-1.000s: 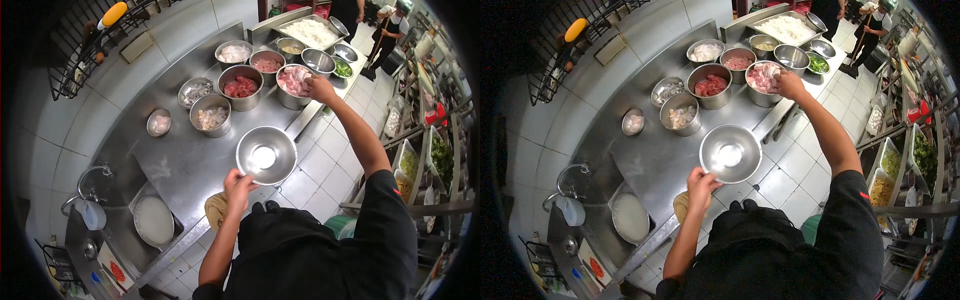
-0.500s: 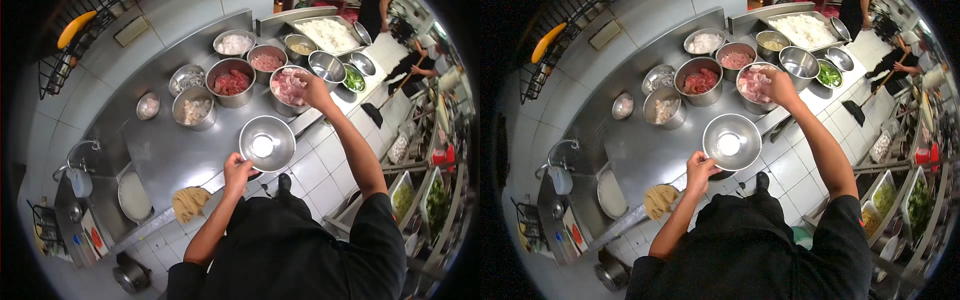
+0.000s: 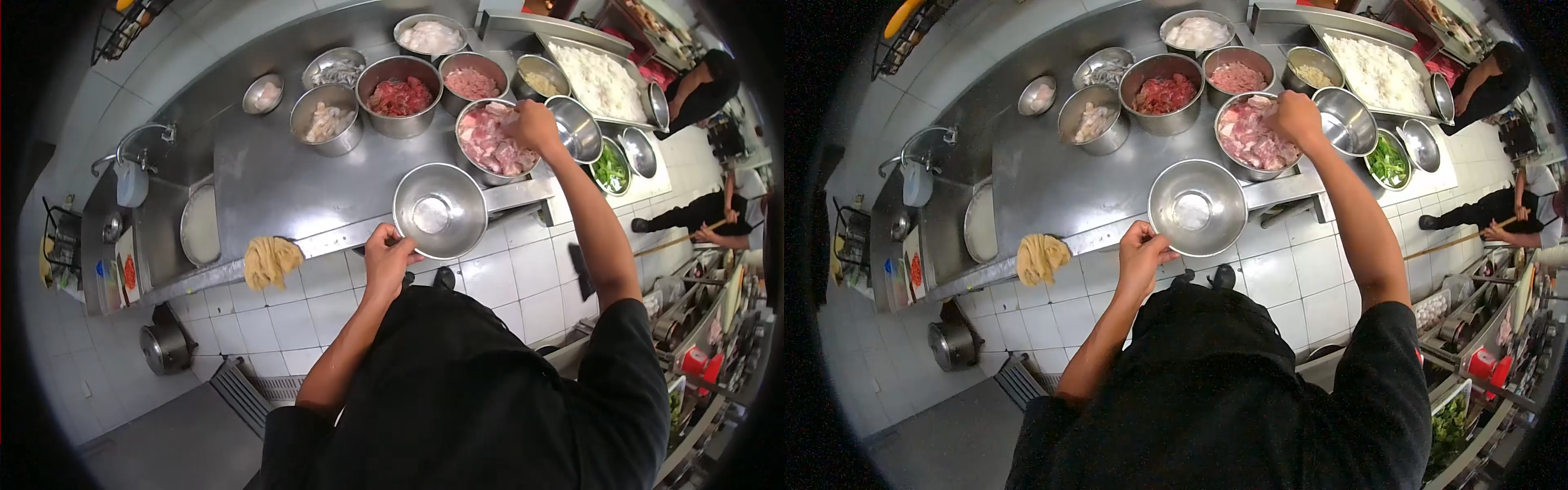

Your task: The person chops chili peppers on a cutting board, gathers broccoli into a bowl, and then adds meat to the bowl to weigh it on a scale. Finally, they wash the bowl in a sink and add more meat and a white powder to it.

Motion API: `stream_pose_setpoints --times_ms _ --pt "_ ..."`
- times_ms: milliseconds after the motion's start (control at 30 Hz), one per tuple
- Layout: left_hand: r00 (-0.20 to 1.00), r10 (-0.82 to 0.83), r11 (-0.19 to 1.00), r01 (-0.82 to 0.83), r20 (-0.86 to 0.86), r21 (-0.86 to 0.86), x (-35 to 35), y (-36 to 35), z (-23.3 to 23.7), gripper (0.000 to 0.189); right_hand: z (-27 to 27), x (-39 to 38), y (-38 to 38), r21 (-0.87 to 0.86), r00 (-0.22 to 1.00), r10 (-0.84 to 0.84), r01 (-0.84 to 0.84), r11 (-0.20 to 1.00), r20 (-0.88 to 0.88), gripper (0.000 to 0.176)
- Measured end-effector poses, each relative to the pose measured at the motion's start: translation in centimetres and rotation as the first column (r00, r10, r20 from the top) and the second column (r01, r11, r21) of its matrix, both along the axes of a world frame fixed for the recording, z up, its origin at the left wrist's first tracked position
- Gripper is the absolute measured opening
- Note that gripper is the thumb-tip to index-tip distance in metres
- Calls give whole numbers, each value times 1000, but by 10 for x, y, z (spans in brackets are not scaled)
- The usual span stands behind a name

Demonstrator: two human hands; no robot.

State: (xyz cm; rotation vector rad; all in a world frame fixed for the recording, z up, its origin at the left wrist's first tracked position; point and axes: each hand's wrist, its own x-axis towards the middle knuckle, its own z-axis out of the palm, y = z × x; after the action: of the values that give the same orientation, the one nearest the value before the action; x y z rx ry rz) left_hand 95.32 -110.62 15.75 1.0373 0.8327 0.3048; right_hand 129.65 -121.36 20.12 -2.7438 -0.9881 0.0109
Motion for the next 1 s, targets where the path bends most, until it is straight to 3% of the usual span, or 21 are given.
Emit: stream_pose_setpoints --times_ms 200,333,433,467,600,700,733,867,1000 --pt "1000 9 1000 -8 30 -26 1 -2 -6 13 23 7 -7 145 998 -70 69 987 3 40" --pt "1000 6 1000 -6 20 -25 1 0 -6 14 53 20 -10 401 962 45 69 913 -269 33" --pt "999 3 999 -2 43 -33 2 1 -8 14 73 -13 -6 420 922 163 0 908 -352 31" --pt "999 -7 1000 8 41 -26 2 2 -5 13 79 -33 -2 439 912 142 45 897 -384 30" --pt "999 -15 1000 15 47 -2 2 5 -5 13 59 -67 4 510 726 206 226 830 -656 23" --pt "999 -18 1000 19 51 -12 -1 7 -6 14 36 -89 8 560 398 412 401 725 -820 9" --pt "998 -11 1000 13 65 -23 -2 8 -5 15 38 -104 10 544 400 382 474 692 -834 5" --pt "998 3 1000 -1 65 -30 -4 10 -3 15 14 -119 14 556 373 420 442 704 -828 16" --pt "996 -5 999 8 85 -34 -7 14 -12 15 14 -141 19 529 568 306 280 801 -764 20"
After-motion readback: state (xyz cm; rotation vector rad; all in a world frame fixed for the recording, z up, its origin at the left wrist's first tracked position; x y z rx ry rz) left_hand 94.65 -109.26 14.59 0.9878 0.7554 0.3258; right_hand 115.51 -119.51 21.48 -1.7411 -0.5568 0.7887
